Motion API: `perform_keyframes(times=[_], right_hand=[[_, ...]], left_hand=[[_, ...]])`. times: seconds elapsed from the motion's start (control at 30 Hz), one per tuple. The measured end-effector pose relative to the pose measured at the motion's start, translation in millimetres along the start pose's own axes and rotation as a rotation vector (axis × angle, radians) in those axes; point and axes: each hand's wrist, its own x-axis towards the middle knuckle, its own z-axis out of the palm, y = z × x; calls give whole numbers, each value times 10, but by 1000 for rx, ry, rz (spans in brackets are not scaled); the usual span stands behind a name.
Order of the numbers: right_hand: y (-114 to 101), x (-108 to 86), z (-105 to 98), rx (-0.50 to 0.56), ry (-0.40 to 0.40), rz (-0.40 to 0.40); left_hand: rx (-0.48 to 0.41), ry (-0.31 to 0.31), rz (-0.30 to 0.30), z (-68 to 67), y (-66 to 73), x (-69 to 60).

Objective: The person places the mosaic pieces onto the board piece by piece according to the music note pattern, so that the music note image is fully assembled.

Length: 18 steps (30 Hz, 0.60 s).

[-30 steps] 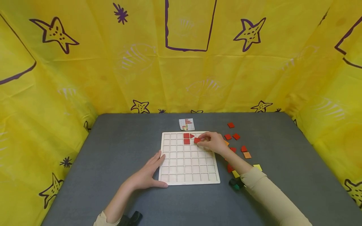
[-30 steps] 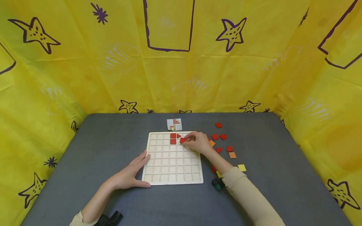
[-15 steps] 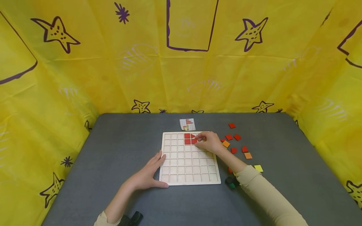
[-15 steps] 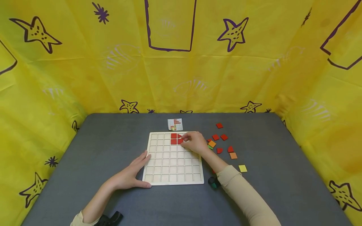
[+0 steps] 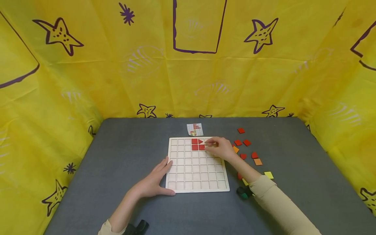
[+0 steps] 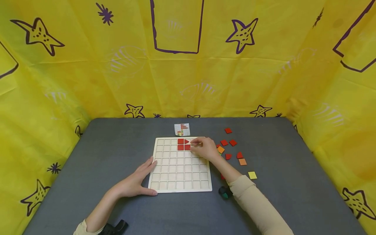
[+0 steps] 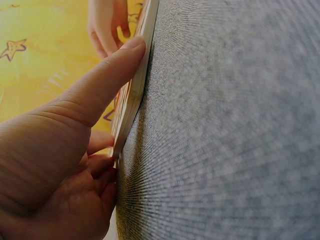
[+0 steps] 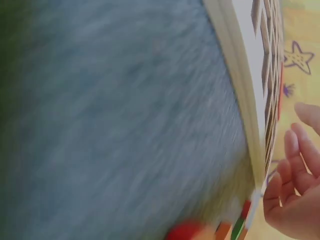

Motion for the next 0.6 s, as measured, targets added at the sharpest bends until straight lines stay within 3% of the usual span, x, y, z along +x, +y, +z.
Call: perform_keyframes(times=[0.2,0.33,0.6], right_hand=[[170,-155,-223,77,36,36],[297,-258,-423,131,62,102],[570,-398,-755,132,106,183]], left_hand=[[1,-2,-9,-6,10,-6],[-2,0,-10,-12,17,-7],[-1,4,-4,-5,15,-5]])
